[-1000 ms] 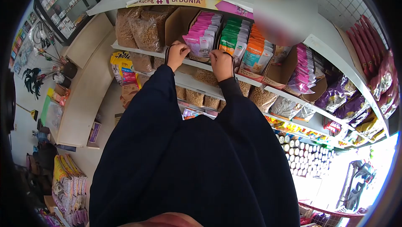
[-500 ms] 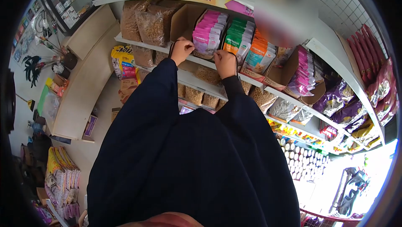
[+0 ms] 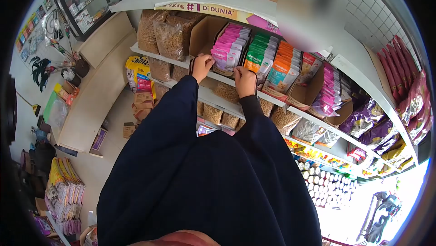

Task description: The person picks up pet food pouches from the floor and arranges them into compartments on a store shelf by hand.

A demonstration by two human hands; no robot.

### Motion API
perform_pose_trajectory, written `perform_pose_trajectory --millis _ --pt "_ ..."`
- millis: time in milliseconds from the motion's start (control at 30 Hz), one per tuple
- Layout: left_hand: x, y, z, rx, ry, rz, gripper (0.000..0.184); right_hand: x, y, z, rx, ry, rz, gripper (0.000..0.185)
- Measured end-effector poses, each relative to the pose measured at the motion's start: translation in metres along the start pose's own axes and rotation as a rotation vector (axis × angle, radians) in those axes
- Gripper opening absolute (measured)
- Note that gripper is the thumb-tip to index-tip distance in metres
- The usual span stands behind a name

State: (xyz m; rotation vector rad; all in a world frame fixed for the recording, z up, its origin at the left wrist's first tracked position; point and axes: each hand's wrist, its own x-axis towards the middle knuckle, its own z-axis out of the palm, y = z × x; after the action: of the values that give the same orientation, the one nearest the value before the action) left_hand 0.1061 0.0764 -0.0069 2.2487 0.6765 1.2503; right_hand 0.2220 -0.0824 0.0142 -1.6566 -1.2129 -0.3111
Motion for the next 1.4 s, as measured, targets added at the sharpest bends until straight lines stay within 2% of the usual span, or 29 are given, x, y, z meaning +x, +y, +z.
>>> perform_pose_trajectory --millis 100,167,200,233,300,333,367,433,500,533,567,633,667,700,767,833,933,967,1033,1200,1300,1367,1400 --pt "-0.006 -0.001 0.000 -0.065 -0.010 0.027 0.008 0.000 -0.001 -0.007 -0.027 -0.039 0.007 0.016" --pt "-0.009 0.000 0.000 0.016 -0.014 0.062 0.012 0.007 -0.006 -0.022 0.008 -0.213 -0.003 0.013" --pt "-0.015 -0.008 0.003 0.065 -0.009 0.115 0.028 0.013 -0.008 -0.029 -0.076 -0.231 -0.028 0.014" --pt "-0.019 -0.001 0.001 0.068 -0.001 0.120 0.028 0.024 -0.018 -0.038 -0.074 -0.226 -0.036 0.014" --pt "-0.031 0.014 -0.001 -0.023 0.169 0.092 0.041 0.046 -0.032 -0.054 0.009 -0.033 -0.141 0.016" --pt "-0.033 0.027 -0.011 0.012 0.153 0.099 0.049 0.057 -0.032 -0.055 0.007 -0.030 -0.138 0.016" --pt "-0.032 0.040 -0.018 0.010 0.149 0.100 0.049 0.072 -0.032 -0.054 0.010 0.000 -0.224 0.017" --pt "-0.030 0.068 -0.032 0.116 0.217 0.283 0.051 0.095 -0.020 -0.047 0.010 0.028 -0.309 0.019" --pt "-0.030 0.090 -0.040 0.125 0.161 0.265 0.054 0.112 0.001 -0.028 -0.269 -0.149 -0.364 0.022" --pt "-0.029 0.098 -0.042 0.197 0.097 0.321 0.054 0.117 0.003 -0.015 -0.240 -0.052 -0.420 0.025" --pt "-0.026 0.102 -0.042 0.271 0.036 0.375 0.055 0.126 0.008 -0.011 -0.238 -0.053 -0.440 0.025" --pt "-0.020 0.106 -0.039 0.282 0.027 0.356 0.056 0.141 0.000 -0.014 -0.361 -0.294 -0.293 0.024" --pt "-0.018 0.107 -0.037 0.291 -0.018 0.362 0.054 0.154 0.017 -0.004 -0.381 -0.290 -0.414 0.021" --pt "-0.017 0.109 -0.034 0.297 -0.066 0.368 0.053 0.163 0.021 -0.005 -0.383 -0.298 -0.428 0.021" --pt "-0.013 0.108 -0.027 0.315 -0.053 0.362 0.055 0.176 0.029 -0.003 -0.301 -0.535 -0.460 0.016" --pt "-0.012 0.106 -0.026 0.307 -0.050 0.364 0.056 0.175 0.031 0.005 -0.215 -0.455 -0.407 0.013" --pt "-0.013 0.104 -0.024 0.274 -0.023 0.351 0.058 0.184 0.036 0.014 -0.330 -0.553 -0.271 0.014" --pt "-0.013 0.103 -0.024 0.262 -0.024 0.348 0.059 0.188 0.037 0.016 -0.330 -0.557 -0.288 0.014" --pt "-0.011 0.102 -0.022 0.245 -0.012 0.339 0.062 0.191 0.037 0.020 -0.163 -0.645 -0.176 0.014" --pt "-0.006 0.099 -0.014 0.278 -0.039 0.333 0.062 0.193 0.029 0.031 -0.247 -0.652 -0.245 0.014" --pt "-0.007 0.099 -0.013 0.283 -0.043 0.329 0.061 0.188 0.032 0.028 -0.182 -0.605 -0.238 0.015" --pt "-0.006 0.100 -0.015 0.266 -0.056 0.327 0.061 0.180 0.019 0.012 0.047 -0.546 -0.187 0.016" --pt "-0.005 0.098 -0.014 0.268 -0.049 0.322 0.061 0.180 0.019 0.010 0.047 -0.552 -0.194 0.016"
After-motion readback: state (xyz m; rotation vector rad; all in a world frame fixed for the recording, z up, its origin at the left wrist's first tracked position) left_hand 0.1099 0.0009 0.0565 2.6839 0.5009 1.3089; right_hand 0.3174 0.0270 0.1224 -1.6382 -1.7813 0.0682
